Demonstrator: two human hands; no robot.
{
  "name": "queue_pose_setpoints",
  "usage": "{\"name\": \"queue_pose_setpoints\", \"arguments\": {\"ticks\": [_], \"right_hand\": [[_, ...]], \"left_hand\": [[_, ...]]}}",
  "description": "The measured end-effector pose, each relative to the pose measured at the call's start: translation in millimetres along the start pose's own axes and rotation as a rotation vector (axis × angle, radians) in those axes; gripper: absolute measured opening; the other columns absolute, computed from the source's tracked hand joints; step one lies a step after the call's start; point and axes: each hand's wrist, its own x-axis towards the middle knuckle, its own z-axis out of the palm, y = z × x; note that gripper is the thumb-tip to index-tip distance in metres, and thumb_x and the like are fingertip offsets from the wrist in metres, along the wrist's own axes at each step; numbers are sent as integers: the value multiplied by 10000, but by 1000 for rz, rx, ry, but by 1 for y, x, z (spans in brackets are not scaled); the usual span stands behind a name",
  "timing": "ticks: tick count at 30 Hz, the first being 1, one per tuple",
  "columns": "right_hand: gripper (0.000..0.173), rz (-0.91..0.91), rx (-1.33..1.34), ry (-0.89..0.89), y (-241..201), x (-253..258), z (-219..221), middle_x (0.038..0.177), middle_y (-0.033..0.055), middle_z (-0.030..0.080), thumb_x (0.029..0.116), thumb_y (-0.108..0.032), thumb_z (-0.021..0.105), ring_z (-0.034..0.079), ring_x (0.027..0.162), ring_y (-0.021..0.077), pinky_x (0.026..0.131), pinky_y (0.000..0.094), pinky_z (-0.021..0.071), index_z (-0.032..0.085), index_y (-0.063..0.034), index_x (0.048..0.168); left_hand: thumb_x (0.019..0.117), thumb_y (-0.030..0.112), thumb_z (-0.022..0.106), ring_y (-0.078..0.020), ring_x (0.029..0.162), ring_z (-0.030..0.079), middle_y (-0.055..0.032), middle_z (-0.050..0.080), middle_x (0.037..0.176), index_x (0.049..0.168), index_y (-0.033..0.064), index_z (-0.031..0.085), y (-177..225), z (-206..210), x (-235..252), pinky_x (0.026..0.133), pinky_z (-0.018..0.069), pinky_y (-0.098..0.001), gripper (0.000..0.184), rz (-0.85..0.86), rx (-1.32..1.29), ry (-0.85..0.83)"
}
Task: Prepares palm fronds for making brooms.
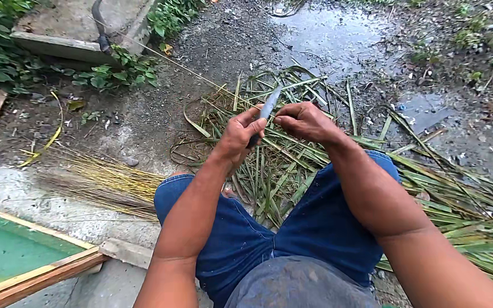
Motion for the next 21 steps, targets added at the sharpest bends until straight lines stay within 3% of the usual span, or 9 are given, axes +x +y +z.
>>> {"name": "queue_pose_setpoints", "arguments": {"ticks": [5, 10, 14, 16, 21], "right_hand": [[227, -32, 10, -63, 1, -5, -8, 634, -53, 555, 1036, -164, 544, 464, 501, -2, 478, 193, 414, 722, -42, 966], [231, -32, 39, -89, 3, -5, -11, 633, -66, 550, 1035, -160, 537, 451, 495, -15, 468, 179, 402, 726, -35, 988], [237, -17, 75, -105, 4, -8, -14, 608, -66, 532, 1033, -169, 530, 439, 478, 1, 449, 193, 386, 724, -41, 984], [228, 41, 52, -132, 5, -6, -14, 623, -40, 581, 1039, -160, 534, 502, 483, 23, 457, 212, 447, 721, -42, 984], [249, 169, -63, -145, 7, 3, -3, 824, 50, 681, 1056, -171, 535, 597, 570, 102, 553, 305, 544, 662, -32, 1220]], "left_hand": [[1106, 227, 389, -83, 527, 589, 40, 593, 686, 1408, 161, 511, 15, -51, 7, 463, 531, -236, 333, 137, -166, 241], [1062, 169, 442, -82, 532, 579, 28, 591, 715, 1422, 115, 483, 12, -38, 4, 466, 525, -228, 366, 132, -115, 172], [1112, 258, 399, -96, 537, 587, 36, 587, 703, 1416, 177, 500, 24, -74, 9, 468, 529, -247, 330, 219, -163, 383], [1110, 246, 399, -103, 529, 590, 27, 587, 692, 1439, 177, 483, 28, -77, 8, 456, 529, -249, 346, 248, -177, 416], [1092, 195, 456, -82, 542, 583, 30, 602, 725, 1396, 112, 491, 13, -53, 8, 465, 519, -222, 317, 267, -57, 388]]}}
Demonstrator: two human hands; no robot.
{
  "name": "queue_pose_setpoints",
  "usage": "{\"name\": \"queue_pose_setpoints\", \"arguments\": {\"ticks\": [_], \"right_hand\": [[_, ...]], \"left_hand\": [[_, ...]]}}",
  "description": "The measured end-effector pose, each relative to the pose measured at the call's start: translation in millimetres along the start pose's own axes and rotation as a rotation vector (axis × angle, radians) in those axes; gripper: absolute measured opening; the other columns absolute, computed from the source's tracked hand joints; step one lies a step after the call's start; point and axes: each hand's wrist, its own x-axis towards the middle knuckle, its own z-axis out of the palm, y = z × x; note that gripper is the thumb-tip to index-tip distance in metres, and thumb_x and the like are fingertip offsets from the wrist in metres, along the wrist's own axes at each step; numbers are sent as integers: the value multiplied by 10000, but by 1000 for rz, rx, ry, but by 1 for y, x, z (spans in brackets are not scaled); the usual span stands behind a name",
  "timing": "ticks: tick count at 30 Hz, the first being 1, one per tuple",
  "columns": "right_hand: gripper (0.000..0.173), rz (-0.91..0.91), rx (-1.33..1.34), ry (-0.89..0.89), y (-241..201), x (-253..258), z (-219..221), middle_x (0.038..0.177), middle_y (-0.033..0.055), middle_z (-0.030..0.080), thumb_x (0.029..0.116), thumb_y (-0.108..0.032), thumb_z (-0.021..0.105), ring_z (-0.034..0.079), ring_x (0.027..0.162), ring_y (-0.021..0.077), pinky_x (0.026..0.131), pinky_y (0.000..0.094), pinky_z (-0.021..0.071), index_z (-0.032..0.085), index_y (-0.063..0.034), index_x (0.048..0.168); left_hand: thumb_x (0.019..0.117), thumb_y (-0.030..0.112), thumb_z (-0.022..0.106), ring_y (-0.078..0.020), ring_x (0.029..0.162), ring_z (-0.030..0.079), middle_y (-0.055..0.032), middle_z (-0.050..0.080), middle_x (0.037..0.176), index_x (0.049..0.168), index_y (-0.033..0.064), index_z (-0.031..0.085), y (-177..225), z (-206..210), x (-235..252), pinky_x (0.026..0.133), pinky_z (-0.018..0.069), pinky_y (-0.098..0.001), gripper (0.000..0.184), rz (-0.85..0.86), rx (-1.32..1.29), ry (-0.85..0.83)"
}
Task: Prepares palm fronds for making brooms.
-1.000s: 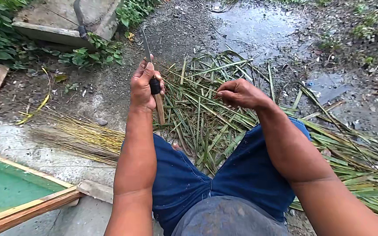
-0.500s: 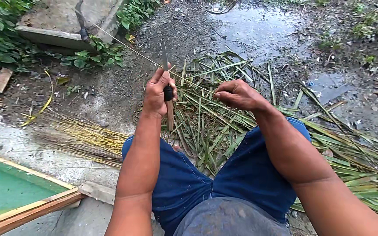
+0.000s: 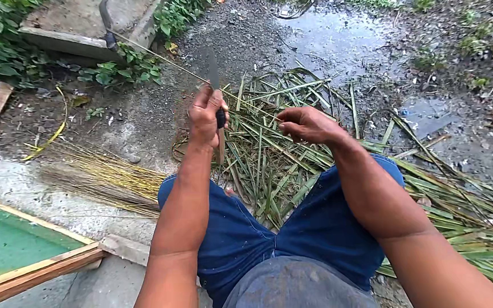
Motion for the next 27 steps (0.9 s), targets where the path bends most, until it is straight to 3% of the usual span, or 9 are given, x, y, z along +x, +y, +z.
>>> {"name": "queue_pose_setpoints", "arguments": {"ticks": [2, 6, 9, 13, 18, 21, 24, 27], "right_hand": [[258, -13, -22, 78, -4, 4, 8, 826, 44, 678, 1061, -193, 535, 595, 591, 101, 571, 314, 537, 666, -46, 1228], [236, -128, -84, 195, -5, 7, 16, 760, 11, 666, 1060, -164, 531, 596, 625, 57, 634, 271, 532, 730, -41, 1090], [236, -172, -115, 216, -7, 3, 11, 760, -3, 672, 1052, -178, 535, 599, 636, 49, 654, 275, 533, 739, -60, 1057], [233, -191, -150, 237, -6, 0, 7, 781, -4, 683, 1045, -193, 544, 603, 644, 48, 657, 279, 527, 746, -76, 1032], [237, -218, -193, 209, -2, -2, 4, 786, -4, 688, 1046, -182, 538, 599, 649, 34, 669, 263, 520, 747, -69, 1034], [255, -224, -193, 176, 2, -7, -4, 767, -4, 673, 1048, -185, 521, 590, 634, 44, 649, 274, 519, 745, -65, 1037], [270, -209, -196, 163, 5, -7, -9, 740, -14, 668, 1054, -186, 507, 591, 623, 44, 650, 276, 523, 746, -61, 1042], [266, -155, -183, 160, 4, -6, -6, 722, -25, 657, 1064, -190, 511, 574, 612, 38, 647, 277, 513, 747, -67, 1062]], "left_hand": [[1069, 169, 500, -79, 547, 579, 24, 610, 735, 1379, 83, 512, -10, 17, -9, 472, 517, -227, 322, 0, 61, -48], [1034, 110, 575, -85, 580, 578, -18, 631, 794, 1495, 40, 459, -25, 42, -26, 496, 504, -225, 480, -84, 74, -166], [1064, 152, 510, -82, 566, 585, 4, 627, 767, 1433, 78, 496, -21, 29, -15, 489, 518, -224, 377, -90, 30, -145], [1095, 185, 450, -92, 528, 587, 16, 604, 718, 1437, 105, 469, -5, 11, -2, 455, 523, -225, 351, -44, -39, -32], [1081, 171, 464, -89, 540, 585, 18, 602, 735, 1464, 94, 451, -8, 15, -6, 466, 525, -229, 391, -92, -35, -116], [1113, 255, 400, -92, 541, 591, 34, 598, 718, 1422, 174, 470, 5, -13, 12, 472, 533, -244, 327, -43, -101, 15], [1122, 259, 380, -104, 519, 590, 28, 580, 684, 1413, 192, 473, 13, -21, 16, 453, 532, -250, 313, 8, -137, 105], [1099, 214, 389, -82, 532, 586, 47, 580, 703, 1454, 159, 418, 1, 3, 0, 466, 533, -237, 361, -25, -39, -26]]}}
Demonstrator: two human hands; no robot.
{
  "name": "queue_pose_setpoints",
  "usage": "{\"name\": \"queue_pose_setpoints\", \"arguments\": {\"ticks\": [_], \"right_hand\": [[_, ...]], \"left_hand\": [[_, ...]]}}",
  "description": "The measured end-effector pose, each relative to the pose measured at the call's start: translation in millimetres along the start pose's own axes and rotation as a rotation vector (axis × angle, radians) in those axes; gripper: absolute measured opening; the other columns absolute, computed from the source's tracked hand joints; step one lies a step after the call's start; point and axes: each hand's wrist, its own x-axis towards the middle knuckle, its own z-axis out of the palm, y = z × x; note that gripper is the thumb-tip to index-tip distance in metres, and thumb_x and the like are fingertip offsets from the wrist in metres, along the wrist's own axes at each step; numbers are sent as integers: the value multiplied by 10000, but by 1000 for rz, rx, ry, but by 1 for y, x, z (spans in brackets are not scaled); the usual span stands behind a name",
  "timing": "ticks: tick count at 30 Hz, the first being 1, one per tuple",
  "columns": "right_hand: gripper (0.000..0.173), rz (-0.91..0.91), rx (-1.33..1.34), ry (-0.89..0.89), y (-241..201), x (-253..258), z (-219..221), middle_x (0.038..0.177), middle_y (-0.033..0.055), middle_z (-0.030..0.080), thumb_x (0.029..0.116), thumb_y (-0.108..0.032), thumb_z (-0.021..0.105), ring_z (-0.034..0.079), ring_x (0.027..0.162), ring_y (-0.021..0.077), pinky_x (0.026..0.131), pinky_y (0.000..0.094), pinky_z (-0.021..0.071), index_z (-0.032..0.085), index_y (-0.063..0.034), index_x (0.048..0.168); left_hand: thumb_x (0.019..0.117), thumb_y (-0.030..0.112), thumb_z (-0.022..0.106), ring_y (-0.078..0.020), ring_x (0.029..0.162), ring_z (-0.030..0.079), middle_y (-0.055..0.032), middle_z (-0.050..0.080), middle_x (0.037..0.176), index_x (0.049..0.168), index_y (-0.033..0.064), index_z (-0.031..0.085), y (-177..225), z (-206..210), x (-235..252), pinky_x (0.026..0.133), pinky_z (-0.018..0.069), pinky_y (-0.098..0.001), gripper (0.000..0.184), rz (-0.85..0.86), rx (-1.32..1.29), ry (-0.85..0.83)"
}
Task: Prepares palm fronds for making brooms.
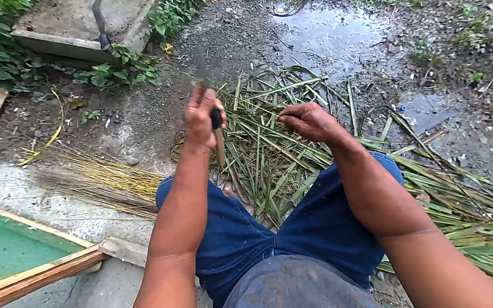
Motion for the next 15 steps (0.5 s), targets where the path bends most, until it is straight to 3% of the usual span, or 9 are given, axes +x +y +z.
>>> {"name": "queue_pose_setpoints", "arguments": {"ticks": [3, 5, 10, 15], "right_hand": [[265, 10, 36, -3, -6, 3, 4, 712, -22, 663, 1070, -181, 511, 573, 583, 33, 604, 257, 515, 741, -51, 1072], [265, -3, 44, -17, -7, 4, 4, 707, -24, 651, 1074, -175, 506, 566, 591, 35, 619, 251, 512, 736, -43, 1074], [265, -26, 51, -58, -7, -3, -4, 689, -36, 639, 1070, -178, 505, 565, 584, 28, 615, 250, 513, 743, -64, 1059], [263, -55, 43, -79, -2, -5, -7, 697, -26, 645, 1065, -167, 505, 572, 591, 31, 617, 254, 520, 741, -54, 1057]], "left_hand": [[1049, 121, 518, -84, 561, 570, -2, 608, 756, 1493, 61, 439, -21, 37, -21, 496, 514, -240, 455, -101, 115, -180], [1044, 107, 545, -82, 570, 573, -14, 627, 763, 1490, 46, 460, -27, 45, -23, 503, 505, -228, 458, -149, 101, -231], [1095, 206, 443, -84, 526, 590, 26, 601, 711, 1425, 125, 470, -11, 9, 0, 462, 534, -228, 341, -49, -22, -67], [1073, 167, 464, -87, 544, 589, 21, 600, 727, 1456, 110, 453, -8, 14, -8, 475, 528, -227, 387, -73, -10, -118]]}}
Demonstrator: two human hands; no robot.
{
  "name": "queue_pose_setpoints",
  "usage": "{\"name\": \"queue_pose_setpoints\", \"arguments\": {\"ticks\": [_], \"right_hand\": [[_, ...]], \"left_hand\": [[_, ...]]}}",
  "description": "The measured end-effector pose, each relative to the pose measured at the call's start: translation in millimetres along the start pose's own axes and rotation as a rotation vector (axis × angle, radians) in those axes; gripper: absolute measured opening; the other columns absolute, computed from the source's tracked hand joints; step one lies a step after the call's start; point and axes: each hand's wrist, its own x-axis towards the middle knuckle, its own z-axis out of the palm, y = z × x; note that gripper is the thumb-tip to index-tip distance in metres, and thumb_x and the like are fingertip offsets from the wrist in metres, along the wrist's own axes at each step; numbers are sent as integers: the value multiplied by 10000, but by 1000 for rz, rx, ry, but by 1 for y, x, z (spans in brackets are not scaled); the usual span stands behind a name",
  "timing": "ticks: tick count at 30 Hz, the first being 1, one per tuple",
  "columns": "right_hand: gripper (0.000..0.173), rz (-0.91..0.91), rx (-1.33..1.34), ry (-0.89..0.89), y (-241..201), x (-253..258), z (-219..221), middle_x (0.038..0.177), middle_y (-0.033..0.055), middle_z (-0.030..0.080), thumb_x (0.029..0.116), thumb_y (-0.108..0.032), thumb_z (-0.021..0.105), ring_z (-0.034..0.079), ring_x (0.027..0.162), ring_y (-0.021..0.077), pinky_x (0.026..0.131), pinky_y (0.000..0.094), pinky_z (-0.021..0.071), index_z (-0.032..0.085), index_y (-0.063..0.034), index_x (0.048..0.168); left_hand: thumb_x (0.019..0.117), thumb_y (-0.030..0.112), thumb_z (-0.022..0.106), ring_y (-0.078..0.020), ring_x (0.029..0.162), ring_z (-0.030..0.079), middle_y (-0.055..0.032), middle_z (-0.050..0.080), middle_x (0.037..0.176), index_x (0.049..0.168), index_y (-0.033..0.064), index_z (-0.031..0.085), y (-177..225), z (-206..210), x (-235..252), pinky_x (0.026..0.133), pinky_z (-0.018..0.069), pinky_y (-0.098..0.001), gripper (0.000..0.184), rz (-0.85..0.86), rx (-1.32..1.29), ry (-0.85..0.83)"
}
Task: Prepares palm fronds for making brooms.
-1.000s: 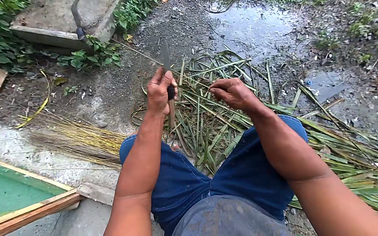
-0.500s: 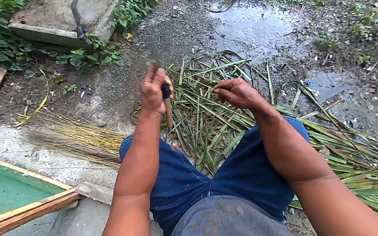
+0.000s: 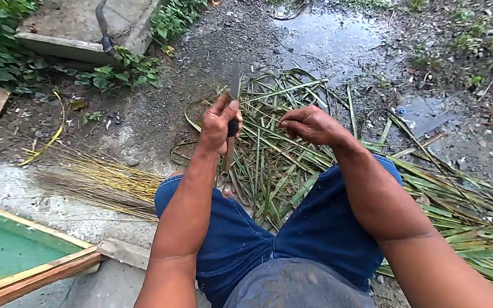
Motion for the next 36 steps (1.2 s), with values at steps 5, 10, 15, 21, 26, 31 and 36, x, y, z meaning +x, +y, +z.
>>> {"name": "queue_pose_setpoints", "arguments": {"ticks": [5, 10, 15, 21, 26, 31, 36], "right_hand": [[281, 48, -54, -41, 5, -14, -22, 724, -22, 648, 1063, -186, 486, 575, 620, 50, 648, 290, 525, 743, -71, 1050], [265, 186, -60, -30, 14, -26, -46, 710, -23, 638, 1063, -170, 499, 507, 541, 50, 536, 276, 461, 744, -72, 1045], [226, 211, -11, 47, 14, -19, -40, 725, -8, 625, 1039, -189, 555, 505, 549, 50, 551, 279, 474, 744, -66, 1025], [197, 209, 80, 80, -2, 4, -7, 763, 2, 633, 1029, -174, 588, 500, 562, 43, 553, 261, 463, 740, -50, 1034], [179, 145, 92, 83, -5, 6, -3, 853, -15, 653, 1021, -162, 597, 524, 608, 17, 584, 227, 475, 746, -63, 1025], [172, 119, 90, 101, -5, 5, -5, 894, -12, 662, 1011, -161, 606, 537, 641, 13, 609, 222, 481, 752, -69, 1013], [177, 73, 74, 83, -3, 2, -8, 880, -22, 641, 1009, -166, 601, 528, 643, -4, 604, 196, 470, 750, -73, 992]], "left_hand": [[1118, 264, 382, -100, 540, 595, 38, 588, 715, 1446, 197, 452, 32, -53, 15, 470, 542, -254, 342, 134, -63, 221], [1133, 347, 340, -102, 544, 583, 44, 567, 716, 1421, 249, 481, 50, -89, 13, 466, 528, -257, 335, 229, -134, 399], [1129, 334, 312, -76, 540, 575, 65, 563, 704, 1407, 210, 457, 35, -60, 8, 479, 527, -237, 337, 185, -110, 340], [1045, 104, 513, -95, 585, 582, -12, 612, 776, 1514, 60, 408, -12, 23, -11, 517, 520, -253, 483, -35, 122, -71], [1053, 137, 522, -87, 569, 589, -6, 621, 766, 1482, 60, 458, -16, 19, -6, 499, 528, -230, 440, -88, 38, -85], [1047, 128, 490, -91, 551, 586, 2, 598, 731, 1471, 73, 441, -10, 16, -7, 477, 525, -229, 430, -66, -16, -93], [1066, 167, 442, -81, 548, 586, 29, 598, 727, 1444, 128, 461, -3, 2, 2, 483, 531, -231, 380, -29, -66, -78]]}}
